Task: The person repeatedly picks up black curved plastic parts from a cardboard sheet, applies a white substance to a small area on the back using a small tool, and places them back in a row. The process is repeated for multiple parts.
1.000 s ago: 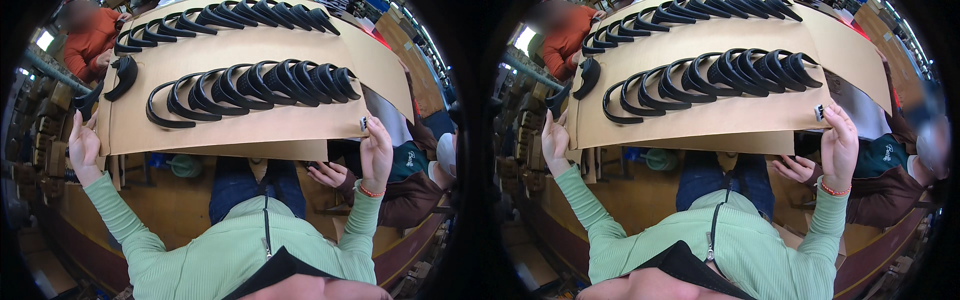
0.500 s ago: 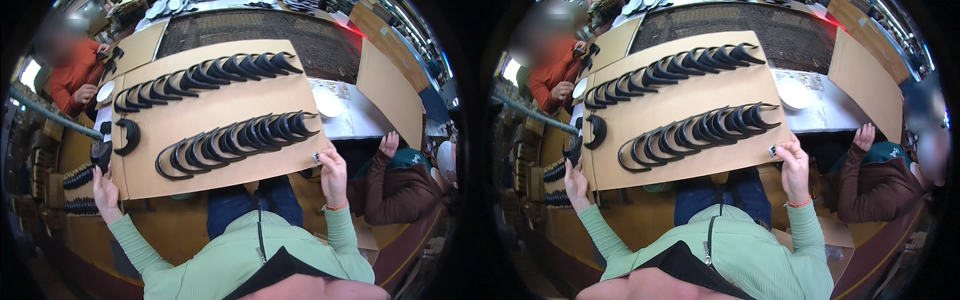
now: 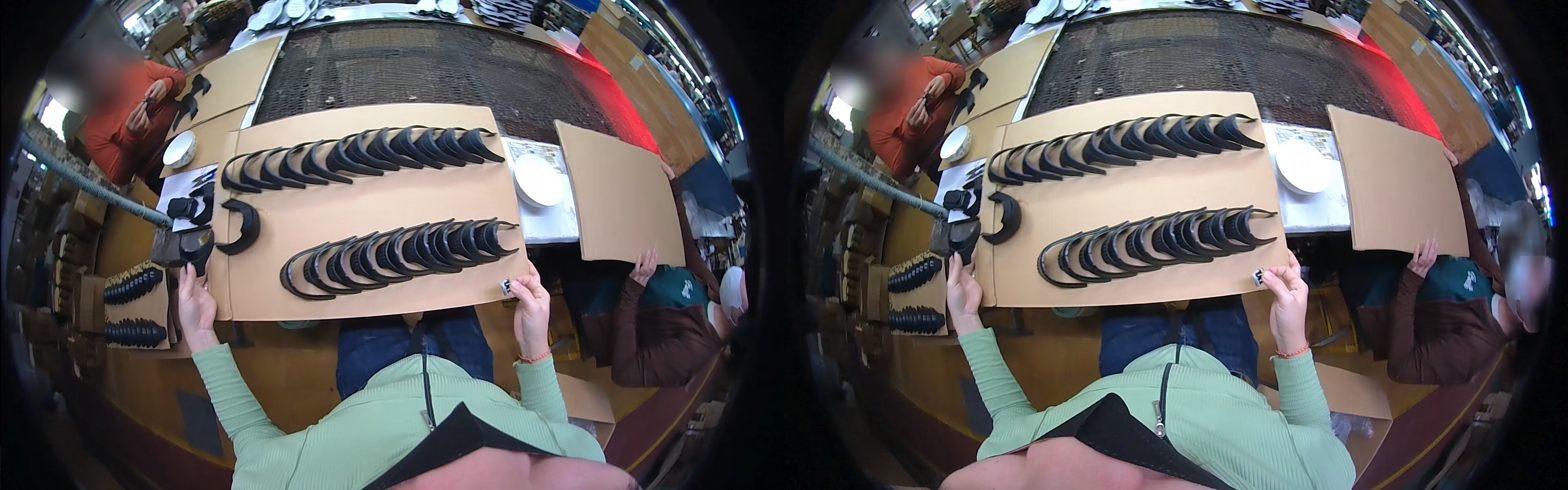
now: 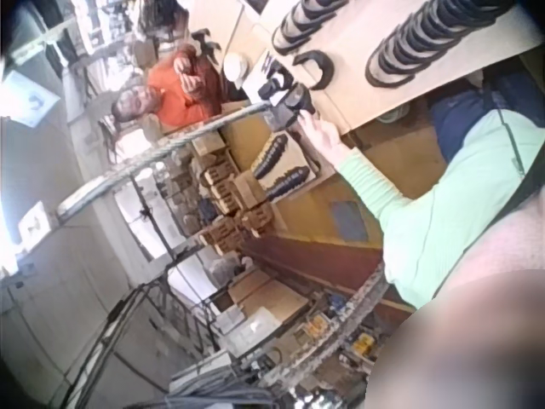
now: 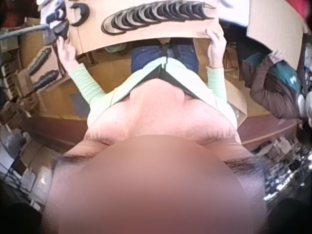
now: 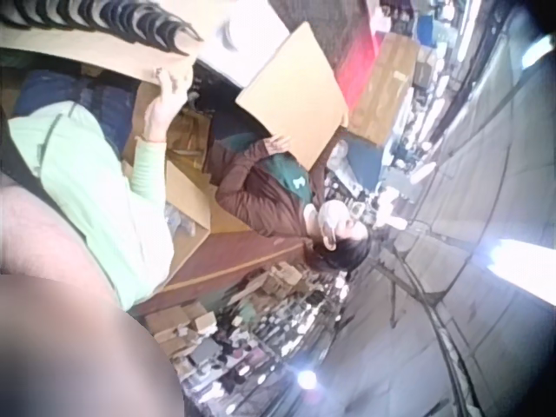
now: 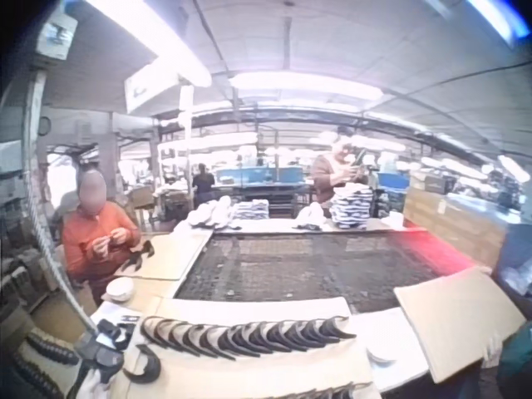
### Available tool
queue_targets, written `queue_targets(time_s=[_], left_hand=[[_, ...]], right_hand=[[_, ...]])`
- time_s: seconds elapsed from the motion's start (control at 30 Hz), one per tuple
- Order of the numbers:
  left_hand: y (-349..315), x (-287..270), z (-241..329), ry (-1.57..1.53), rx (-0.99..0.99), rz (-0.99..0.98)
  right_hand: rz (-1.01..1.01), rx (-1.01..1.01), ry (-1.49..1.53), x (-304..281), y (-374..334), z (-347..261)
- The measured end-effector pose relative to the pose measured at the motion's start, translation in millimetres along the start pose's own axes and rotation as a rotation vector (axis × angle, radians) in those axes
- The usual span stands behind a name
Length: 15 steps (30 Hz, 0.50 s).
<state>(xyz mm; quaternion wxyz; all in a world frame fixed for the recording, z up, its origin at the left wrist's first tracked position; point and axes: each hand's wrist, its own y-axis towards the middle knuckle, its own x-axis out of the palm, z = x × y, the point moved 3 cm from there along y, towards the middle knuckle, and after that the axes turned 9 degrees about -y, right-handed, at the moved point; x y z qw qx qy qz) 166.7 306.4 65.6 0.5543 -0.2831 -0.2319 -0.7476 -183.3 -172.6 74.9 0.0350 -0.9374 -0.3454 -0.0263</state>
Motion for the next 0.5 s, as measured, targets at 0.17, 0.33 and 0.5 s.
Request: queue_targets(time_s=[0.17,0.33,0.5], left_hand=[[8,-2,1,0.018,-0.008,0.128],[12,10,4,0.046,-0.033,0.132],[20,2,2,0.089,-0.062,0.120]], right_hand=[[0.032,0.013,-0.040,2,-3,-6],[0.023,0.044,-0.022,5,-7,-14],[0.037,0.025,-0.053,11,-11,-19]])
